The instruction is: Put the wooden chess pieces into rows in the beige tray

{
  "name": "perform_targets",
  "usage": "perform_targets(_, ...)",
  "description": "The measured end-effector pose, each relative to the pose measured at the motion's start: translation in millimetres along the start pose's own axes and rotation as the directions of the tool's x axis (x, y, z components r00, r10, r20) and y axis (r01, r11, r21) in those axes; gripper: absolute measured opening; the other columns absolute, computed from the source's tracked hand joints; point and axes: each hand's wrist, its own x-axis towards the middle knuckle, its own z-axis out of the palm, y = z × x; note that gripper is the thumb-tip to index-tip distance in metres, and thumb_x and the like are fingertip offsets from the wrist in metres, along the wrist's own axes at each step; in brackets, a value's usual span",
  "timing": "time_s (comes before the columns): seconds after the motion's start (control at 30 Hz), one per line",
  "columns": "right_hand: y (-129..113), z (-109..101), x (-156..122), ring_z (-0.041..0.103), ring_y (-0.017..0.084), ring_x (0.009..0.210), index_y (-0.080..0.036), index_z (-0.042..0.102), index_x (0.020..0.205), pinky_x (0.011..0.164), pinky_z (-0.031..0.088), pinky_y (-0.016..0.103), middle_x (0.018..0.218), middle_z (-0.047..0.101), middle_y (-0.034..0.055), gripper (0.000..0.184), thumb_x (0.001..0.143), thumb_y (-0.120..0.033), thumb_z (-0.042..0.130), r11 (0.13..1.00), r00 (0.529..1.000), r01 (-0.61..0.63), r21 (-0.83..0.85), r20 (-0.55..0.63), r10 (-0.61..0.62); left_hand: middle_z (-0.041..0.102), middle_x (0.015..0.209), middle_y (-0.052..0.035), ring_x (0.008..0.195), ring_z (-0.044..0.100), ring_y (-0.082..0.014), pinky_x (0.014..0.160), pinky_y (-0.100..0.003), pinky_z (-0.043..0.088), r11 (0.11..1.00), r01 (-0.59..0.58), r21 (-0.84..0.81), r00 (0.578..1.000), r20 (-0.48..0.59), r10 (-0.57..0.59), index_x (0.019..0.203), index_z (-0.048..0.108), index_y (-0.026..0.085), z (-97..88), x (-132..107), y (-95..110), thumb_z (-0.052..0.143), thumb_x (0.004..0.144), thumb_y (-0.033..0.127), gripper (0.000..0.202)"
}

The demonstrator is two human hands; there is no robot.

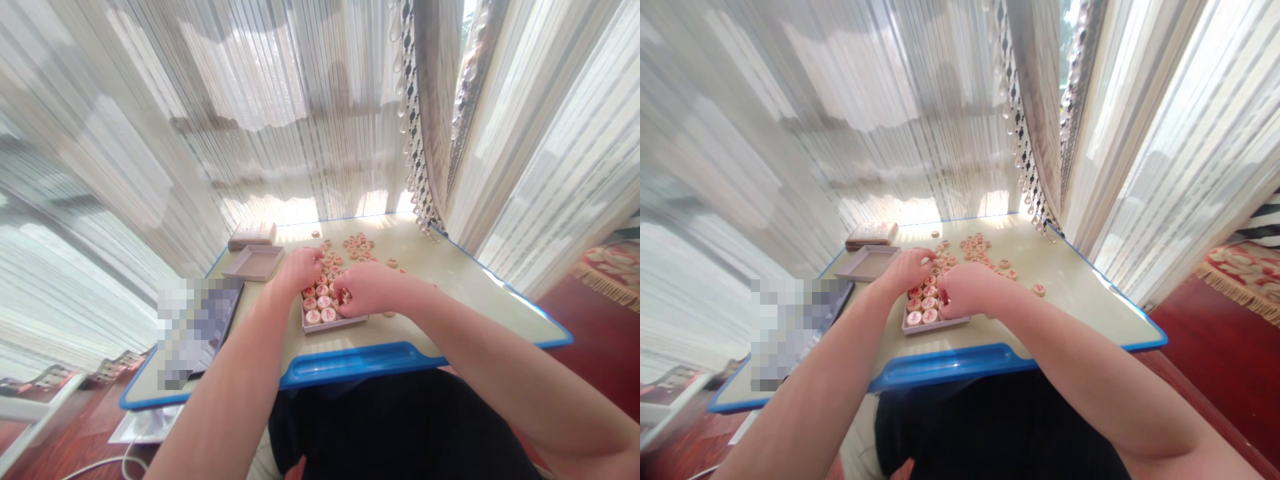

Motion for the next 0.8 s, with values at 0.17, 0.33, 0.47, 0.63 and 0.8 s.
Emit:
perform_targets(0.17, -0.4, 1.7, 0.7, 0.059, 0.020, 0.065, -0.022, 0.070, 0.077, 0.055, 0.036, 0.027, 0.067, 0.066, 0.0055, 0.029, 0.072, -0.042, 0.050, 0.999, 0.999, -0.031, -0.018, 0.011, 0.031, 0.068, 0.105, -0.0036, 0.101, 0.061, -0.0187, 0.093, -0.026, 0.045, 1.000, -0.008, 0.009, 1.000, -0.007, 0.008, 0.100, 0.069, 0.022, 1.2, 0.4, -0.9, 0.044, 0.077, 0.021, 0.034)
perform_targets(0.33, -1.9, 2.8, -1.2, 0.058, 0.019, 0.061, -0.023, 0.068, 0.079, 0.051, 0.033, 0.027, 0.067, 0.066, 0.0043, 0.026, 0.072, -0.039, 0.050, 1.000, 1.000, 0.000, -0.001, -0.016, 0.000, 0.068, 0.106, -0.0049, 0.101, 0.061, -0.0196, 0.093, -0.027, 0.045, 1.000, -0.011, 0.015, 1.000, -0.002, 0.011, 0.101, 0.068, 0.021, 0.5, 0.2, -0.5, 0.044, 0.077, 0.020, 0.034)
perform_targets(0.47, 0.1, -0.8, -3.8, 0.058, 0.018, 0.064, -0.024, 0.067, 0.084, 0.051, 0.032, 0.026, 0.072, 0.067, 0.0032, 0.024, 0.072, -0.036, 0.051, 0.999, 1.000, 0.017, 0.042, 0.008, -0.018, 0.067, 0.109, -0.0044, 0.104, 0.060, -0.0196, 0.095, -0.027, 0.043, 1.000, 0.001, -0.004, 1.000, 0.007, -0.001, 0.104, 0.067, 0.021, -0.2, 0.1, 0.1, 0.046, 0.079, 0.021, 0.034)
perform_targets(0.63, 2.6, -5.9, -2.5, 0.060, 0.020, 0.071, -0.023, 0.068, 0.087, 0.051, 0.033, 0.026, 0.078, 0.068, 0.0045, 0.025, 0.072, -0.030, 0.049, 0.995, 0.995, -0.100, 0.030, -0.007, 0.101, 0.067, 0.111, -0.0033, 0.107, 0.058, -0.0182, 0.097, -0.025, 0.041, 1.000, -0.002, -0.001, 1.000, 0.017, 0.002, 0.108, 0.065, 0.022, 0.5, -0.3, -0.5, 0.044, 0.079, 0.022, 0.036)
perform_targets(0.8, -0.4, -2.4, -1.0, 0.060, 0.021, 0.069, -0.023, 0.069, 0.083, 0.053, 0.034, 0.027, 0.074, 0.067, 0.0051, 0.026, 0.073, -0.038, 0.050, 0.994, 0.994, -0.107, 0.015, -0.016, 0.107, 0.067, 0.110, -0.0051, 0.105, 0.060, -0.0192, 0.095, -0.026, 0.043, 1.000, -0.013, 0.016, 1.000, 0.013, 0.012, 0.106, 0.066, 0.019, 1.7, -0.5, -1.3, 0.043, 0.079, 0.022, 0.036)
